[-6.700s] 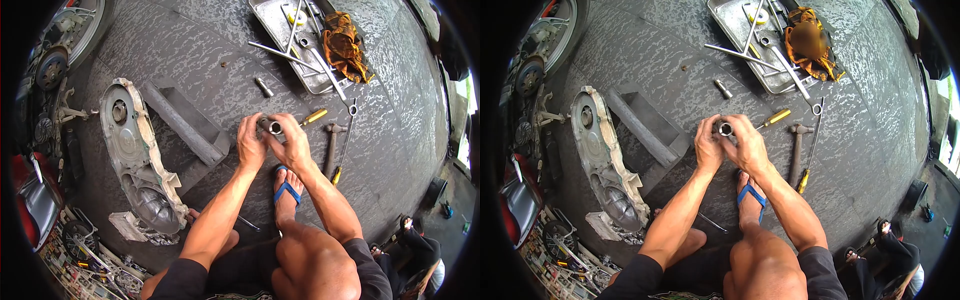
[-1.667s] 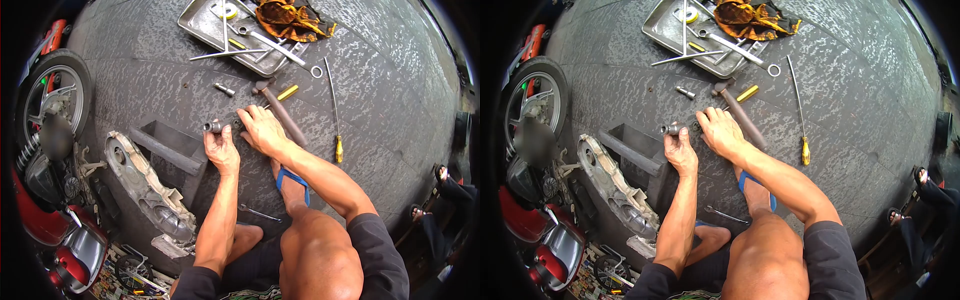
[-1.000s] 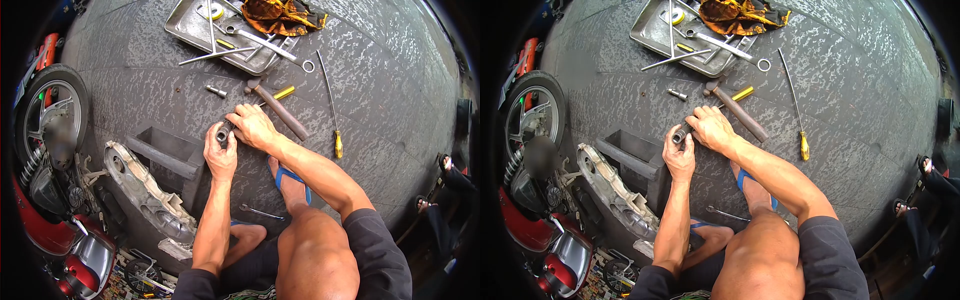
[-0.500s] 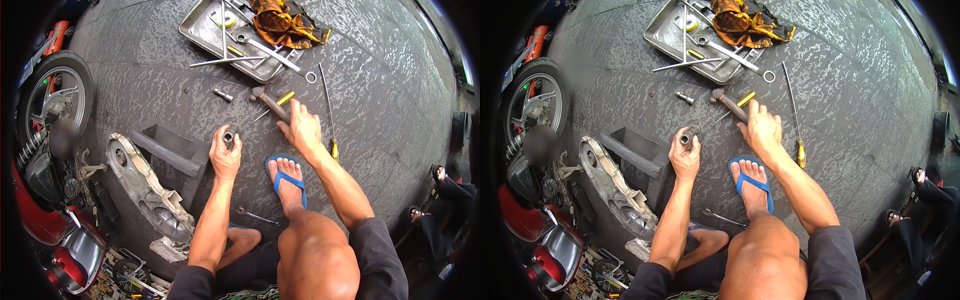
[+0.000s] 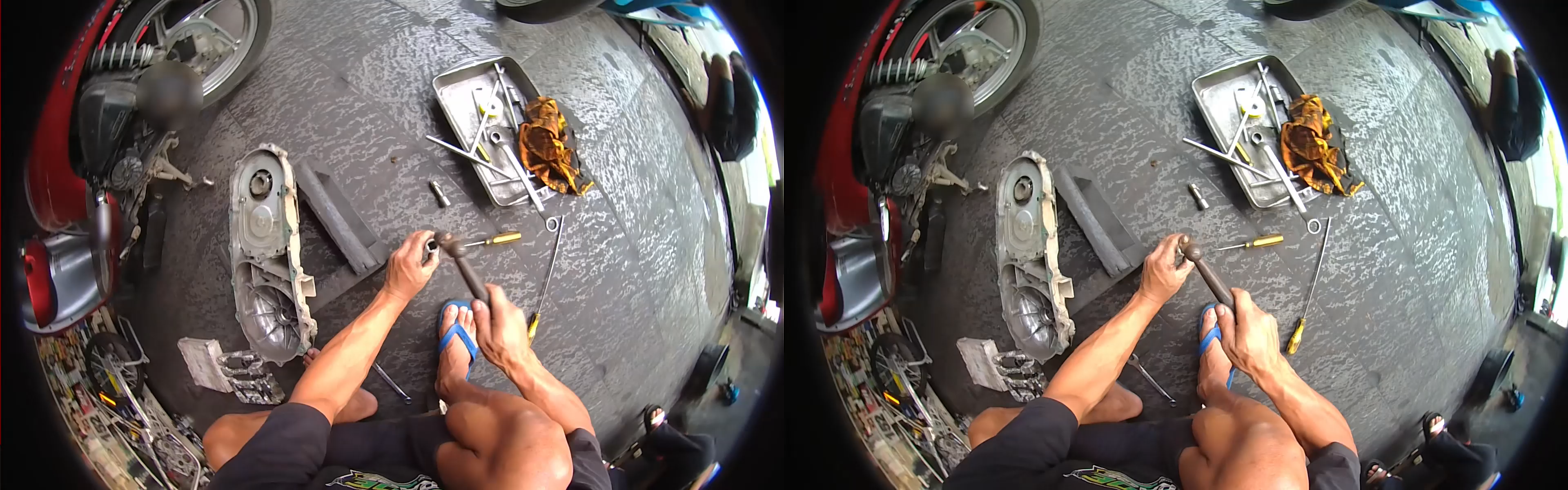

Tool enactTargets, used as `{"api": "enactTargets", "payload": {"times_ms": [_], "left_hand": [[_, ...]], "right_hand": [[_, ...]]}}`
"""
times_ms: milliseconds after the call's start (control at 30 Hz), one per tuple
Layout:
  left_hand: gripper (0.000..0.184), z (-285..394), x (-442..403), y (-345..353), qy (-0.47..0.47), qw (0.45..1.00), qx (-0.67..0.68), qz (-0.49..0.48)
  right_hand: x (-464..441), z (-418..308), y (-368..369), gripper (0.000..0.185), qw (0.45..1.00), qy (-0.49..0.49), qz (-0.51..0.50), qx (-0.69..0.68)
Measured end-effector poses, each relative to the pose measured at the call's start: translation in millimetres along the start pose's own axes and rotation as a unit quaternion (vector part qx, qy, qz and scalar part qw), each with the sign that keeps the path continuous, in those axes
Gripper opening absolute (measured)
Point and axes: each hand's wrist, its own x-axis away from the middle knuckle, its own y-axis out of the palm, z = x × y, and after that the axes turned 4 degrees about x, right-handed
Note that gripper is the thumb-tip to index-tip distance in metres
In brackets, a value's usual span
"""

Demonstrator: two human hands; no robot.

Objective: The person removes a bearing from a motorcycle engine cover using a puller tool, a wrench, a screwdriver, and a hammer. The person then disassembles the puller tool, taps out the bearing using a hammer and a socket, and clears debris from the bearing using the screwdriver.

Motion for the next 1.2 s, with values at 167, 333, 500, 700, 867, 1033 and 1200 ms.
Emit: {"api": "enactTargets", "payload": {"times_ms": [167,333,500,700,867,1033,1200], "left_hand": [[0.043,-9.3,7.6,3.5,0.028,0.999,-0.026,-0.005],[0.039,-16.6,7.2,8.6,0.029,0.999,-0.025,0.006],[0.041,-19.2,7.3,7.2,0.038,0.999,-0.025,-0.029],[0.038,1.4,-4.1,-3.8,-0.033,0.999,-0.005,-0.019],[0.029,8.3,-2.7,-3.3,-0.11,0.99,0.085,-0.019],[0.031,3.2,2.9,0.1,-0.085,0.992,0.085,-0.028],[0.029,1.4,4.5,1.0,-0.116,0.987,0.099,-0.044]], "right_hand": [[-7.1,-9.5,7.0,0.028,0.995,0.017,-0.028,0.091],[-13.5,-9.6,5.8,0.031,0.996,-0.035,0.074,0.025],[-8.9,-5.5,13.6,0.026,0.997,0.007,-0.046,0.065],[-17.2,-9.5,-6.8,0.026,0.997,0.028,0.052,-0.055],[-20.3,33.2,-5.4,0.026,0.983,0.124,0.11,-0.075],[0.8,60.2,16.0,0.029,0.973,0.19,0.109,-0.077],[9.3,46.9,16.6,0.028,0.975,0.19,0.067,-0.099]]}}
